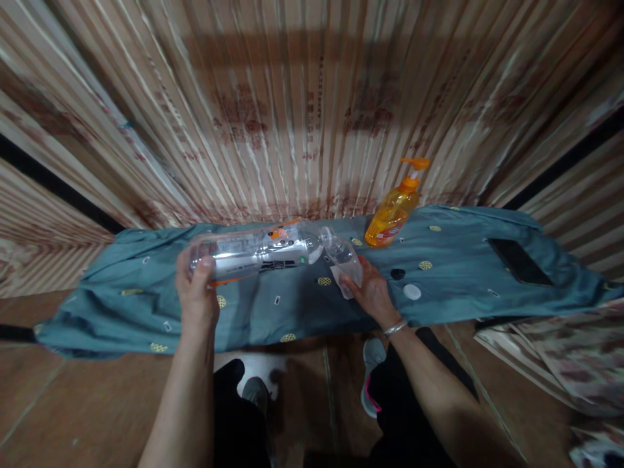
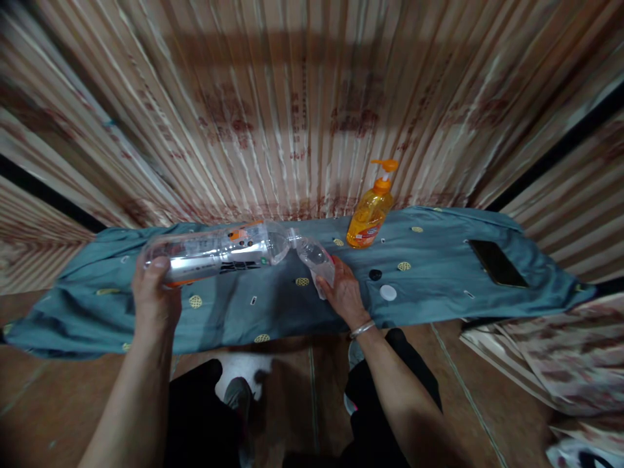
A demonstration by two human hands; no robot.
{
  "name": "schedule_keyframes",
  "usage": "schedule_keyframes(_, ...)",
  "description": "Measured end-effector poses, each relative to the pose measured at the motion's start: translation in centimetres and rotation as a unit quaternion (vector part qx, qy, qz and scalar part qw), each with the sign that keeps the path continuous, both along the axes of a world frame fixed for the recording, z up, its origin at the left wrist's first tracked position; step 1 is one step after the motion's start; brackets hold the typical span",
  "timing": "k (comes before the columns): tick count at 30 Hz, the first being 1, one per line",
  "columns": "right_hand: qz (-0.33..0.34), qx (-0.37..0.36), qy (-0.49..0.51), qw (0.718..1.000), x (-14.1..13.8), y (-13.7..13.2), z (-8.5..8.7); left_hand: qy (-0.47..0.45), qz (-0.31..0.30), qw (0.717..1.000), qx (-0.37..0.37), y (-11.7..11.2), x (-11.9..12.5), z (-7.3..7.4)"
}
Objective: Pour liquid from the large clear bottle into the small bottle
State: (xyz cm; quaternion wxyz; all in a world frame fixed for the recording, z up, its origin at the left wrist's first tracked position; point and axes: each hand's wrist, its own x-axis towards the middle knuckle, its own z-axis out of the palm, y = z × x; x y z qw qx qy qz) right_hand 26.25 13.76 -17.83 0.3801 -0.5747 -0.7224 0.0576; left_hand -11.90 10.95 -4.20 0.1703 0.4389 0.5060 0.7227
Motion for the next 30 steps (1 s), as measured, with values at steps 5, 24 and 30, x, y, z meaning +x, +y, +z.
schedule_keyframes(5, -0.011, 0.003, -0.001, 1.000, -0.2, 0.0, -0.1, -0.067, 0.004, 0.998, 0.002, -0.1, 0.7, 0.5)
schedule_keyframes(24, -0.014, 0.036, 0.020, 0.999, -0.4, -0.1, -0.3, -0.007, 0.011, 1.000, -0.005, -0.1, 0.0, -0.4)
schedule_keyframes(30, -0.013, 0.019, 0.005, 1.000, -0.1, -0.1, -0.3, -0.020, 0.009, 1.000, -0.013, -0.1, -0.1, -0.7)
